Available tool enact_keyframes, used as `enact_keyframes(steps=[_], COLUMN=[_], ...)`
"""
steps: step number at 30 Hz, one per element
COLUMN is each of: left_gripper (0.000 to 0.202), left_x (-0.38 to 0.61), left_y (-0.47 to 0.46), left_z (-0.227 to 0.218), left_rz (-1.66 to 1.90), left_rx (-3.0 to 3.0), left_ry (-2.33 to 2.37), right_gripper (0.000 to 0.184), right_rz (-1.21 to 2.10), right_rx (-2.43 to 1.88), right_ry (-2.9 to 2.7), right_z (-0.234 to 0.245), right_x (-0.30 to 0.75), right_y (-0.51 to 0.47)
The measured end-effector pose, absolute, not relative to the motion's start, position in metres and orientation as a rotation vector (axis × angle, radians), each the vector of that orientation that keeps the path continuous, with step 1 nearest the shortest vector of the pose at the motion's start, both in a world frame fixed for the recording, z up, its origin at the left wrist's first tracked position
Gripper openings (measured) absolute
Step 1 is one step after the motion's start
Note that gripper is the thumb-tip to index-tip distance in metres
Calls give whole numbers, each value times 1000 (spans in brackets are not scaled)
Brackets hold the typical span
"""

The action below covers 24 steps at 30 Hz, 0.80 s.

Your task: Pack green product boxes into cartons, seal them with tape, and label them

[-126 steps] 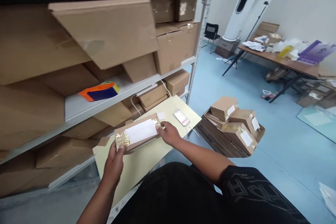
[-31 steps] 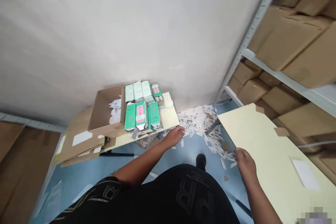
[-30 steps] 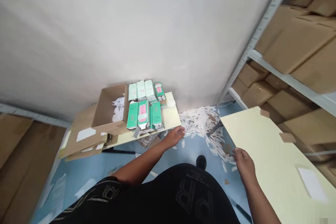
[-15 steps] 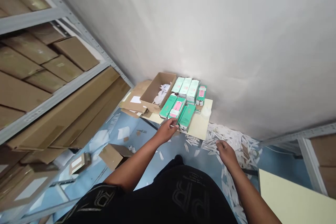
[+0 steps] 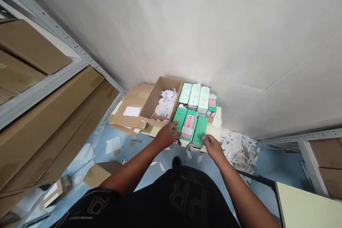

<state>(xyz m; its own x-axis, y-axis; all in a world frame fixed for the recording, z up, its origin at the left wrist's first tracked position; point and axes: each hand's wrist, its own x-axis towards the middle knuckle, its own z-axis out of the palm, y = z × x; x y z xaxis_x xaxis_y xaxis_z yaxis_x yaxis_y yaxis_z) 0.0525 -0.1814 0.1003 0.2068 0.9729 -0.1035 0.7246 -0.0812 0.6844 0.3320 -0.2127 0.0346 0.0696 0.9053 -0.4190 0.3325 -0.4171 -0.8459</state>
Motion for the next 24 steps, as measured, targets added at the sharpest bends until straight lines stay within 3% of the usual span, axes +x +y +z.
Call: enact_keyframes(steps=[7, 14, 24], left_gripper=[54, 38, 50], left_x=[65, 60, 43], left_y=[-166, -163, -162], left_z=[93, 77, 99], left_rz=[402, 513, 668], left_rx=[1840, 1851, 1586], left_ry=[1429, 1346, 1323], right_gripper=[40, 40, 44], right_rz=[1775, 1789, 1657], right_rx=[-1667, -1554, -1289], right_ry=[-752, -657, -483], right_z=[27, 31, 82], right_x=[259, 243, 258], right_y=[-177, -166, -190])
